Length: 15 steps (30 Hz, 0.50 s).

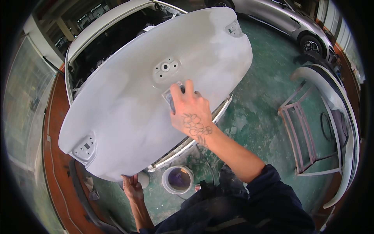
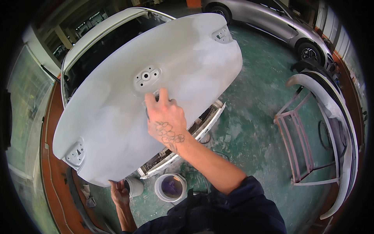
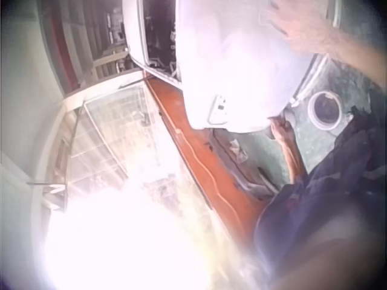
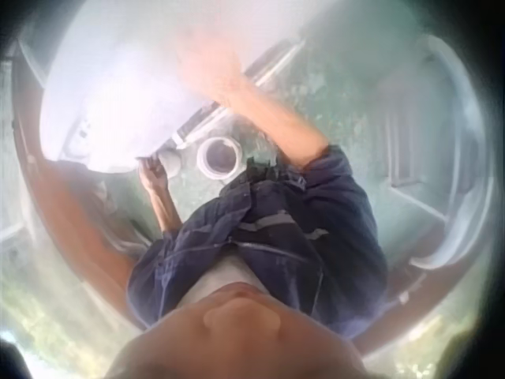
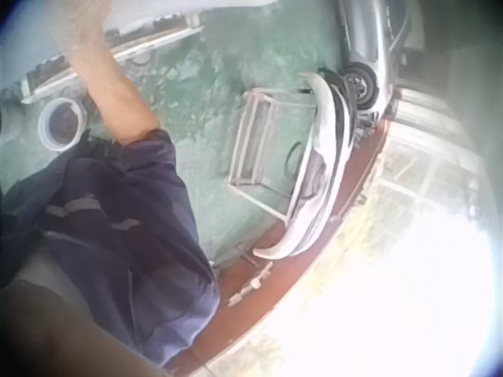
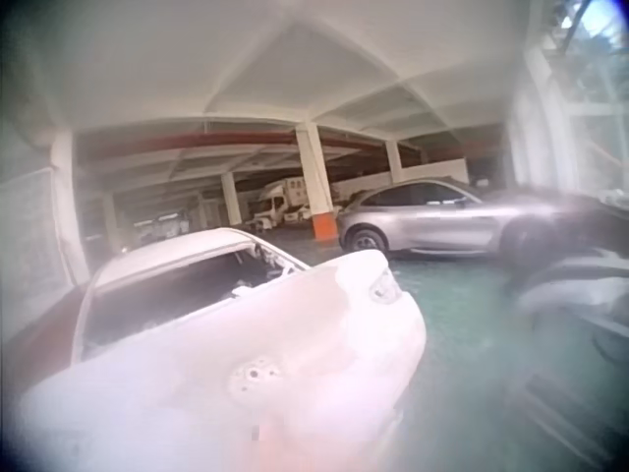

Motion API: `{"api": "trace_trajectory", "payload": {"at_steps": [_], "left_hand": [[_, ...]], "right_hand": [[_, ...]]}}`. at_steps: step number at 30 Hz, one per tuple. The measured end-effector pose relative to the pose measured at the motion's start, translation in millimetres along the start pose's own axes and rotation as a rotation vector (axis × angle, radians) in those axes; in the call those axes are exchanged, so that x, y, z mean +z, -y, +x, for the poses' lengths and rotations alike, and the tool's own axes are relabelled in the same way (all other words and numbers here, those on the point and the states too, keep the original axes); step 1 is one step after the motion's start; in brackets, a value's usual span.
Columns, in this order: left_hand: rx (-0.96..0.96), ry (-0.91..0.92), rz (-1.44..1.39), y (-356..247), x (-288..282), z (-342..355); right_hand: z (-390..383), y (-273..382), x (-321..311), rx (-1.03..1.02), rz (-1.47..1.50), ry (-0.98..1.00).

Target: The person sands the surface of a white car hood using a sanding block. The hood is detached and resting on a stand. The person moves the sanding block across the hood in various directions to smooth the surface.

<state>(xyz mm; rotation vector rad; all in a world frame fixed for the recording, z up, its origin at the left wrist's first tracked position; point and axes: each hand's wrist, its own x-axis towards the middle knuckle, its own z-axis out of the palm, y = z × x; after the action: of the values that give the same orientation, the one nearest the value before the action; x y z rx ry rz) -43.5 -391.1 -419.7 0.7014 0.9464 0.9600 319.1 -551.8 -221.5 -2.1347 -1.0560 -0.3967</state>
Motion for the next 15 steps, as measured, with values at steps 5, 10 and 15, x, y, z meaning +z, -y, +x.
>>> {"api": "trace_trajectory", "payload": {"at_steps": [5, 10, 15], "left_hand": [[-0.042, 0.090, -0.072, 2.5, -23.8, 19.6], [-0.027, 0.013, -0.065, -5.9, -9.1, 1.4], [-0.076, -0.028, -0.092, -5.9, 4.9, 1.4]], "right_hand": [[-32.3, 55.2, 40.4, -0.294, 0.004, 0.011], [10.0, -5.1, 4.5, -0.100, 0.096, 0.044], [57.0, -109.7, -34.0, 0.264, -0.063, -0.105]]}}
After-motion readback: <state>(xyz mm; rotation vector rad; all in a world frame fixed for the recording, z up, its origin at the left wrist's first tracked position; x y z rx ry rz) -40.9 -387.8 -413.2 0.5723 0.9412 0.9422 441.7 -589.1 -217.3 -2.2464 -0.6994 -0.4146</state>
